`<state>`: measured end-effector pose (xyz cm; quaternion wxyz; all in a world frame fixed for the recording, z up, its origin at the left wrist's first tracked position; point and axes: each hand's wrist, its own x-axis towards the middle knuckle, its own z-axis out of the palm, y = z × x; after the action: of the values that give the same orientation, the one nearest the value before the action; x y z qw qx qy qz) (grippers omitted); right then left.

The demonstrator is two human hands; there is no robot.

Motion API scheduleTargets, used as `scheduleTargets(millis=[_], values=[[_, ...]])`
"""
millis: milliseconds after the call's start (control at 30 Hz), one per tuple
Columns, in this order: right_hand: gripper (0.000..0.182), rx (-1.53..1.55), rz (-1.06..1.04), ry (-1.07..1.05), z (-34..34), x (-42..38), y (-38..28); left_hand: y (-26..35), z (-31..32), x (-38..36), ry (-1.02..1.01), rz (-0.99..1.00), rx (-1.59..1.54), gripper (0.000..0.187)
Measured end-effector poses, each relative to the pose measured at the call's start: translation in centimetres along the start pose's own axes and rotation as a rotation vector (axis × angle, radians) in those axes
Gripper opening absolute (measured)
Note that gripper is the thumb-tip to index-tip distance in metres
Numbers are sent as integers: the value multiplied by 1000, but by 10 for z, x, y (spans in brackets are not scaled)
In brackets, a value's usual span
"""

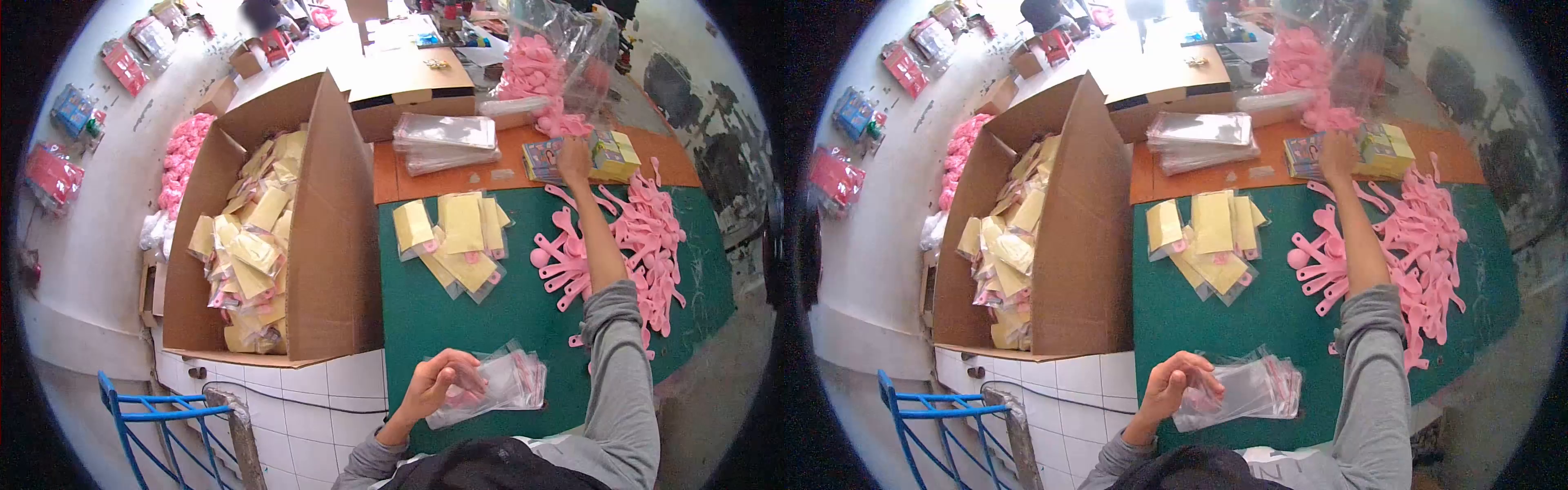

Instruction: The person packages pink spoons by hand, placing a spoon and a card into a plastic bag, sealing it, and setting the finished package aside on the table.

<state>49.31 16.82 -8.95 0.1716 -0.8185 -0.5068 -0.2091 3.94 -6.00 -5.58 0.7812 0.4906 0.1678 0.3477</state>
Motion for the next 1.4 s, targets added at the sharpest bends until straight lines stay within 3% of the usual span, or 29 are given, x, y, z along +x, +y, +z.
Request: scheduleTargets(millis=[67, 167, 267, 333, 400, 433, 500, 567, 667, 800, 900, 1000, 1100, 1200, 1300, 1400], values=[[37, 58, -57, 82, -6, -3, 4, 4, 0, 2, -50, -104, -6, 44], [20, 116, 111, -5, -23, -11, -3, 2, -6, 3, -71, -113, 41, 32], [21, 263, 14, -10, -42, -14, 0, 5, -7, 6, 0, -165, 33, 29], [19, 413, -242, 120, -82, -49, -15, 10, -7, 9, 46, -193, 60, 28], [18, 759, -151, -360, -191, -102, -67, 15, -4, 15, 101, -209, 63, 27], [16, 945, -278, -374, -206, -127, -70, 14, -2, 18, 115, -186, 81, 27], [15, 1037, -173, -529, -254, -173, -87, 14, 0, 22, 136, -142, 123, 27], [18, 978, -324, -403, -277, -199, -93, 15, 2, 24, 127, -146, 172, 26], [20, 888, -343, -363, -292, -224, -91, 15, 2, 25, 106, -141, 204, 25], [23, 922, -197, -138, -295, -234, -81, 19, 6, 25, 46, -138, 185, 24], [23, 829, -391, -249, -308, -230, -86, 21, 7, 24, 32, -130, 241, 23], [23, 840, -416, -378, -307, -232, -88, 24, 7, 23, 23, -158, 347, 23], [23, 826, -383, -312, -304, -234, -87, 28, 10, 23, -5, -183, 374, 23], [24, 1081, -44, -165, -303, -240, -84, 32, 14, 26, 3, -151, 308, 22], [23, 883, -264, -227, -309, -239, -85, 33, 15, 28, 30, -134, 291, 21], [23, 825, -357, -270, -305, -239, -86, 30, 14, 27, 33, -126, 361, 21]])
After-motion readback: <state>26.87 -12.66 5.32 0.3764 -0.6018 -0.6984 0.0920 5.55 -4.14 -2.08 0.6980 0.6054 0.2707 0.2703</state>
